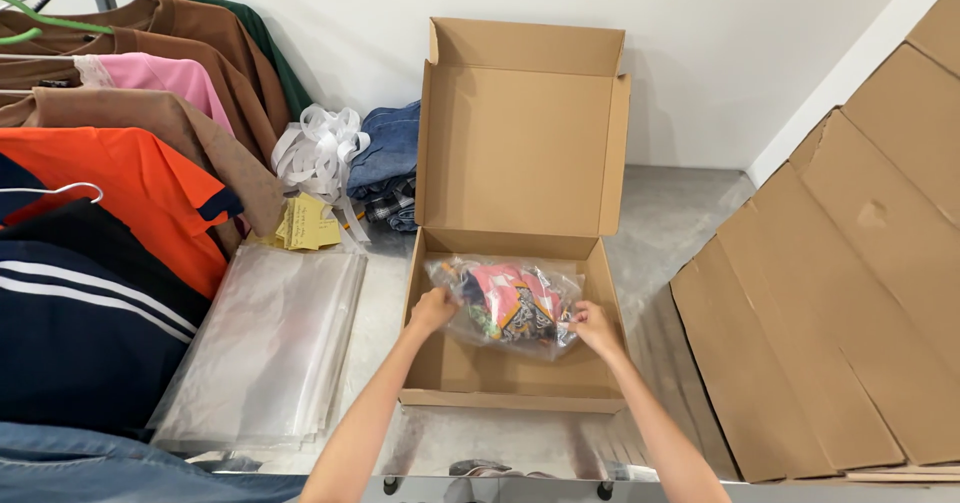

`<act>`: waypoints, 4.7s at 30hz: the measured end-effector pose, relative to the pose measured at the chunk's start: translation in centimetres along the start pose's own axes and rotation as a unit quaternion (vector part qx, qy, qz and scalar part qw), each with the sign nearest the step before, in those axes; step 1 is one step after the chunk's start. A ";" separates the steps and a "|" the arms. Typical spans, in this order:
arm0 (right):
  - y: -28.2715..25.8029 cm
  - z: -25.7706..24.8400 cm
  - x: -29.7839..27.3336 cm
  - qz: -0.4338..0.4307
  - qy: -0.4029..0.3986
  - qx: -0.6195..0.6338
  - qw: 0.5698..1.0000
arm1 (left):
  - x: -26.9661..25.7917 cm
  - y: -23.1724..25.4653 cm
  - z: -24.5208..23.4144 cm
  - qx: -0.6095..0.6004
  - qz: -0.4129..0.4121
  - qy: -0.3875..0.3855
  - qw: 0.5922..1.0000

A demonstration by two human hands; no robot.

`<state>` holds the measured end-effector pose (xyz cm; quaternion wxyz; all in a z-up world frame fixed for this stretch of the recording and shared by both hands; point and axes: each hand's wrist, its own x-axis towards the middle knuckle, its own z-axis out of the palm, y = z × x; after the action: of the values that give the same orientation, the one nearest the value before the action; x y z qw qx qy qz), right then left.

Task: Untying a ribbon from a box, opening it, placing a plastic liner inside, and closing the box

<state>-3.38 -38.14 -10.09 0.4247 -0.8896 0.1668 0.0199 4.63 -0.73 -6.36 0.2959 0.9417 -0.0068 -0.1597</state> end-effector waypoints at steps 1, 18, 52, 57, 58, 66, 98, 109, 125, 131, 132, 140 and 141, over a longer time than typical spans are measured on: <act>0.4 -0.3 0.5 0.000 0.002 -0.001 1.000 | -0.6 0.4 -0.9 -0.001 0.002 0.000 1.000; -19.3 -12.5 -12.9 -0.032 -0.149 0.341 0.927 | -12.0 6.3 -17.0 -0.447 0.191 -0.112 0.867; -26.0 -15.7 -13.2 -0.192 0.150 0.463 0.852 | -12.0 11.7 -21.2 -0.323 0.392 0.321 0.799; -30.8 -12.4 -17.9 -0.419 0.255 0.060 0.869 | -14.6 14.9 -20.2 -0.216 0.440 0.364 0.792; -31.2 -11.8 -17.6 -0.417 0.251 0.059 0.872 | -13.6 14.8 -18.9 -0.217 0.435 0.363 0.795; -32.0 -6.5 -13.0 -0.485 0.196 -0.040 0.851 | -14.6 16.5 -14.8 -0.280 0.381 0.152 0.868; -17.1 -17.0 -12.7 -0.378 0.383 -0.071 0.840 | -14.0 12.3 -16.1 -0.368 0.163 0.500 0.767; -20.6 -14.9 -16.4 -0.286 0.320 0.099 0.898 | -20.7 24.2 -8.8 -0.094 0.455 0.415 0.782; -26.6 -12.0 -14.3 -0.424 0.224 -0.063 0.875 | -13.7 18.4 -12.0 0.175 0.322 0.177 0.913; -27.8 -5.4 -3.1 -0.306 -0.057 -0.302 0.901 | -14.8 17.2 -14.5 0.100 0.277 0.143 0.945; -27.0 -3.8 -0.6 -0.257 -0.086 -0.351 0.896 | -15.3 16.9 -15.2 0.067 0.278 0.155 0.946; -26.2 2.7 -0.7 -0.207 -0.087 -0.452 0.863 | -16.9 14.4 -16.9 -0.257 0.250 0.306 0.882; -26.4 2.7 -0.7 -0.204 -0.081 -0.477 0.851 | -17.1 14.2 -17.1 -0.285 0.248 0.306 0.874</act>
<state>4.55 -20.46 8.10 -0.0449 -0.9921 -0.0839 0.0819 -5.21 -1.15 19.90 0.5686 0.7856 -0.1038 0.2206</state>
